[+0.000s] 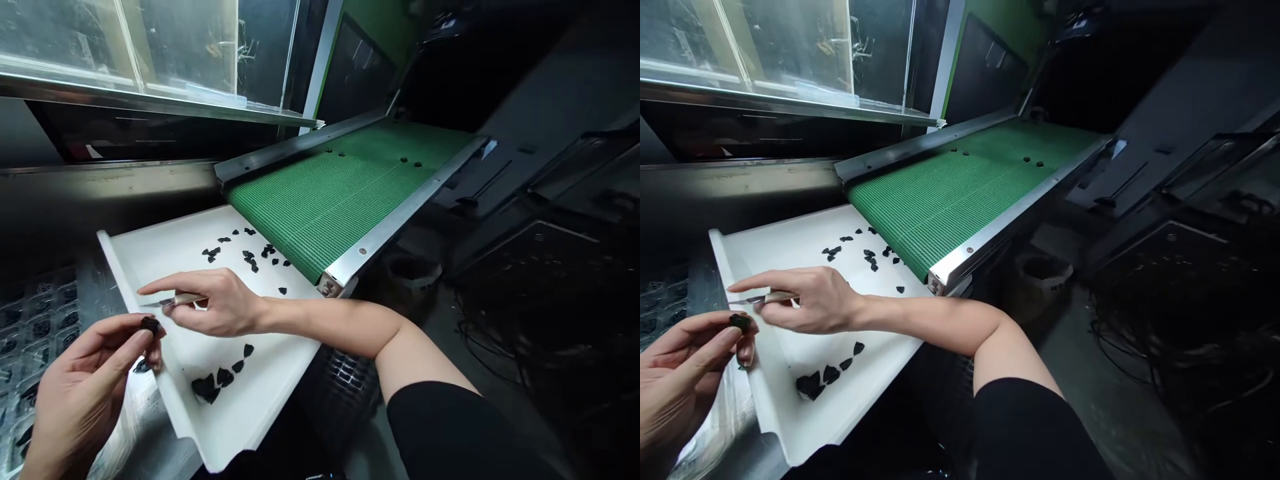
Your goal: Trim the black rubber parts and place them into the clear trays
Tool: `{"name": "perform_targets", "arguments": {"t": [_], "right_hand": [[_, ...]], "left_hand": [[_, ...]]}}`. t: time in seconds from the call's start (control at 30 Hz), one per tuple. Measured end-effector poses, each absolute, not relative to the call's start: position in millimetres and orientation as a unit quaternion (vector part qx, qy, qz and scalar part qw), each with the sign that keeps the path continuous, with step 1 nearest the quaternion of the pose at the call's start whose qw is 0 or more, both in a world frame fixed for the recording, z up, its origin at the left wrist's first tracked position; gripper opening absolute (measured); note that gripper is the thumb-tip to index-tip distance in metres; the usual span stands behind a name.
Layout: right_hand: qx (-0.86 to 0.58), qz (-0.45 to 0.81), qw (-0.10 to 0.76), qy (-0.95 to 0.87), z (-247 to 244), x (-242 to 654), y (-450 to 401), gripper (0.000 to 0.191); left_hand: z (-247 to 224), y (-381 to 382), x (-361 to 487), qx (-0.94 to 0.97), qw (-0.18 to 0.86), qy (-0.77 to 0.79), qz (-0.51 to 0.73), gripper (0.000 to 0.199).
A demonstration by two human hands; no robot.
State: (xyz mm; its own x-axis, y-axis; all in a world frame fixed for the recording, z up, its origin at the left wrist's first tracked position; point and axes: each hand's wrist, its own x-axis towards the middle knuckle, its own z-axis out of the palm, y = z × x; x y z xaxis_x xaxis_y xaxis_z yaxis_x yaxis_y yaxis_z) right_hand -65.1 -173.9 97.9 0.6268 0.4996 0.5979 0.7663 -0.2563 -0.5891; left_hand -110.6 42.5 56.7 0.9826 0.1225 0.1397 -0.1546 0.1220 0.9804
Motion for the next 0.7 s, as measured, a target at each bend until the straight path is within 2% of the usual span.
{"name": "perform_targets", "arguments": {"t": [0.1, 0.23, 0.33, 0.4, 0.57, 0.7], "right_hand": [[-0.739, -0.158, 0.527, -0.388, 98, -56, -178, 0.037], [-0.750, -0.194, 0.499, -0.388, 99, -58, -181, 0.033], [-0.726, -0.186, 0.537, -0.386, 102, -64, -181, 0.030], [-0.718, -0.179, 0.555, -0.380, 104, -64, -183, 0.029], [-0.771, -0.190, 0.496, -0.351, 106, -69, -187, 0.030], [-0.768, -0.192, 0.489, -0.366, 105, -76, -186, 0.030]], "left_hand": [[64, 38, -110, 0.640, 0.762, -0.014, 0.096, 0.030], [72, 31, -116, 0.600, 0.794, -0.036, 0.088, 0.026], [77, 38, -114, 0.596, 0.789, -0.072, 0.130, 0.029], [82, 57, -107, 0.603, 0.765, -0.073, 0.217, 0.032], [92, 131, -100, 0.624, 0.657, -0.008, 0.423, 0.031], [81, 186, -100, 0.708, 0.566, 0.053, 0.420, 0.022]]}}
